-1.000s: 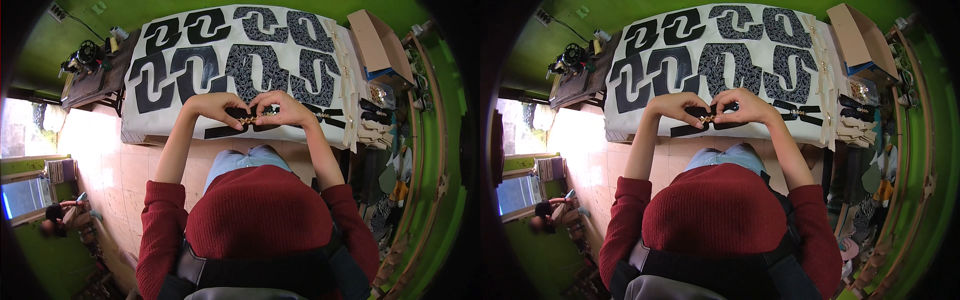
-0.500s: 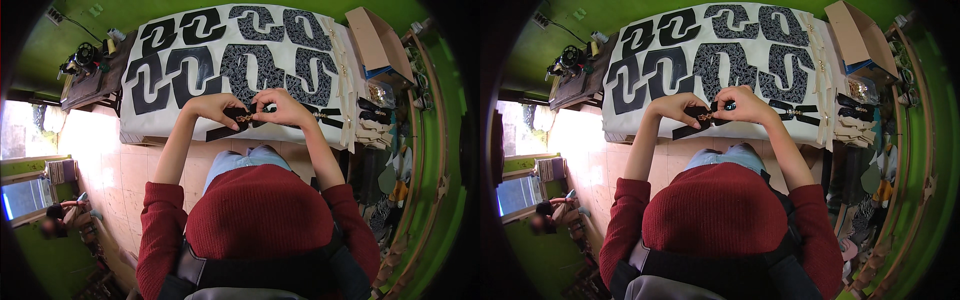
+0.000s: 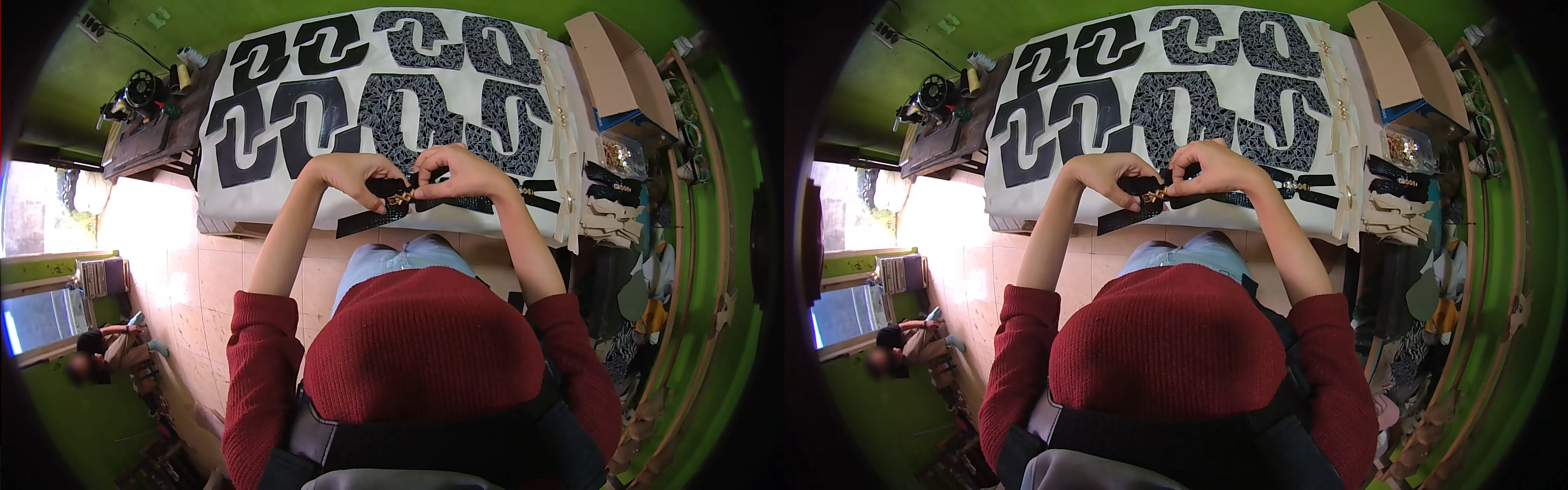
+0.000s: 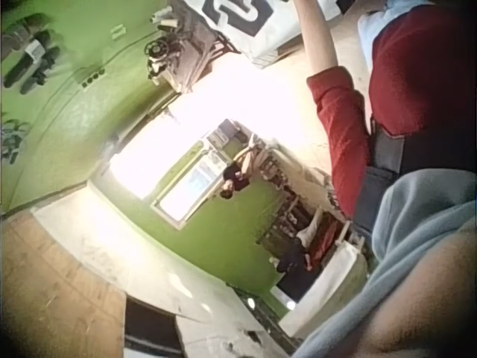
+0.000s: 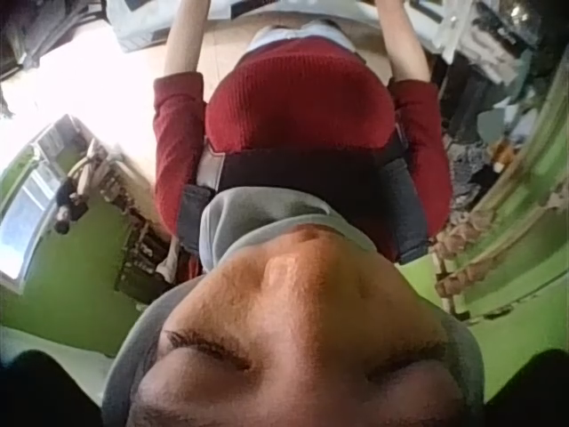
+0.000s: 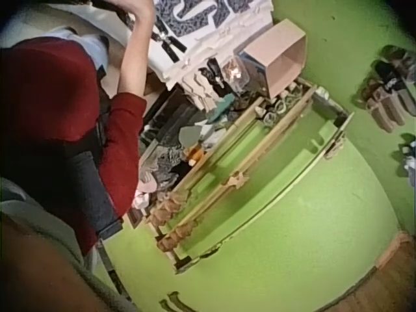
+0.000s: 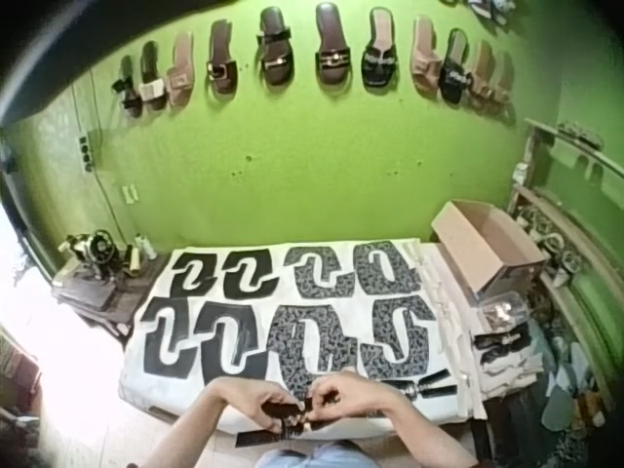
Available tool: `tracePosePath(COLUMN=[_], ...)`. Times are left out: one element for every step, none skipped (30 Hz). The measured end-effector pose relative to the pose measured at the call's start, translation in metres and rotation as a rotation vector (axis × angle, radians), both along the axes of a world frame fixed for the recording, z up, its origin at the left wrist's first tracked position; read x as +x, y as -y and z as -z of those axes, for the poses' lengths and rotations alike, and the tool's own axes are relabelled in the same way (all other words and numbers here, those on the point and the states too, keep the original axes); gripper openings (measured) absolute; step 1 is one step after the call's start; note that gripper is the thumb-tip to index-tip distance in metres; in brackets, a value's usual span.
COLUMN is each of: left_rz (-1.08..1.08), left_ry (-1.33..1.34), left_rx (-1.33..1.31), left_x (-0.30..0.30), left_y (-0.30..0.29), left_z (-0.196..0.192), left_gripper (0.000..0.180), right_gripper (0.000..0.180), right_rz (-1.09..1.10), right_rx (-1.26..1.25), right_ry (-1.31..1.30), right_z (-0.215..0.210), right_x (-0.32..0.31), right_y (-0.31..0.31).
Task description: Arranging and aligning decorative shoe upper components on a table for production.
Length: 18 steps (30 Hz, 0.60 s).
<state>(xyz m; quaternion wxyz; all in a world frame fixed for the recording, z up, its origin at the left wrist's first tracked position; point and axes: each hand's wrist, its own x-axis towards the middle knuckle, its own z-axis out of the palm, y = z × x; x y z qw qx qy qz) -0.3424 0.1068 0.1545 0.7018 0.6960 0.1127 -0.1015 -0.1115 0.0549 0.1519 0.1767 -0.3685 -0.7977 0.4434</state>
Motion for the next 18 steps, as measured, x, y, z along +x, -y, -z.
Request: tracePosePath(left_rz=[-0.010, -0.020, -0.022, -0.062, -0.100, -0.099, -0.123, -0.146, -0.143, -0.150, -0.156, -0.155, -0.168, -0.181, -0.180, -0.179, -0.177, -0.178], left_ry=[0.001, 0.002, 0.002, -0.044, -0.089, -0.090, -0.087, -0.084, -0.084, -0.069, -0.054, -0.056, -0.088, -0.121, -0.123, -0.125, -0.128, -0.128], left_rx=[0.025, 0.051, 0.052, 0.074, 0.096, 0.096, 0.112, 0.128, 0.128, 0.124, 0.120, 0.119, 0.149, 0.179, 0.179, 0.184, 0.190, 0.187], left_x=[0.001, 0.003, 0.003, 0.003, 0.003, 0.004, 0.004, 0.005, 0.005, 0.005, 0.006, 0.006, 0.006, 0.007, 0.007, 0.006, 0.006, 0.003], left_y=[0.001, 0.002, 0.002, 0.002, 0.002, 0.003, 0.004, 0.005, 0.006, 0.007, 0.009, 0.010, 0.011, 0.012, 0.013, 0.013, 0.014, 0.014], left_z=[-0.002, -0.003, -0.001, 0.001, 0.004, 0.005, 0.006, 0.007, 0.008, 0.009, 0.010, 0.009, 0.007, 0.006, 0.007, 0.008, 0.009, 0.009], left_gripper=[0.030, 0.028, 0.028, 0.027, 0.027, 0.027, 0.025, 0.024, 0.024, 0.022, 0.021, 0.021, 0.020, 0.019, 0.019, 0.019, 0.019, 0.019], right_gripper=[0.025, 0.025, 0.024, 0.023, 0.023, 0.023, 0.022, 0.022, 0.023, 0.025, 0.025, 0.026, 0.028, 0.028, 0.031, 0.034, 0.034, 0.036], right_rz=[0.016, 0.017, 0.027, 0.037, 0.036, 0.046, 0.056, 0.059, 0.078, 0.099, 0.103, 0.148, 0.194, 0.196, 0.251, 0.305, 0.306, 0.312], right_rx=[0.012, 0.012, 0.018, 0.023, 0.024, 0.007, -0.010, -0.010, -0.008, -0.005, -0.006, 0.013, 0.032, 0.029, 0.117, 0.204, 0.202, 0.226], right_ry=[0.000, 0.001, 0.004, 0.007, 0.006, 0.001, -0.004, -0.005, -0.016, -0.027, -0.027, 0.073, 0.172, 0.170, 0.260, 0.349, 0.346, 0.370], right_z=[0.001, 0.001, 0.001, 0.001, 0.001, 0.001, 0.001, 0.002, 0.004, 0.004, 0.003, 0.000, -0.003, -0.006, -0.010, -0.014, -0.019, -0.023], right_x=[0.001, 0.001, 0.000, -0.001, -0.001, -0.001, -0.001, -0.001, -0.001, -0.001, 0.000, -0.002, -0.003, -0.006, -0.010, -0.011, -0.012, -0.012], right_y=[0.000, 0.001, 0.002, 0.003, 0.003, 0.003, 0.004, 0.005, 0.007, 0.009, 0.011, 0.014, 0.017, 0.021, 0.026, 0.029, 0.029, 0.028])
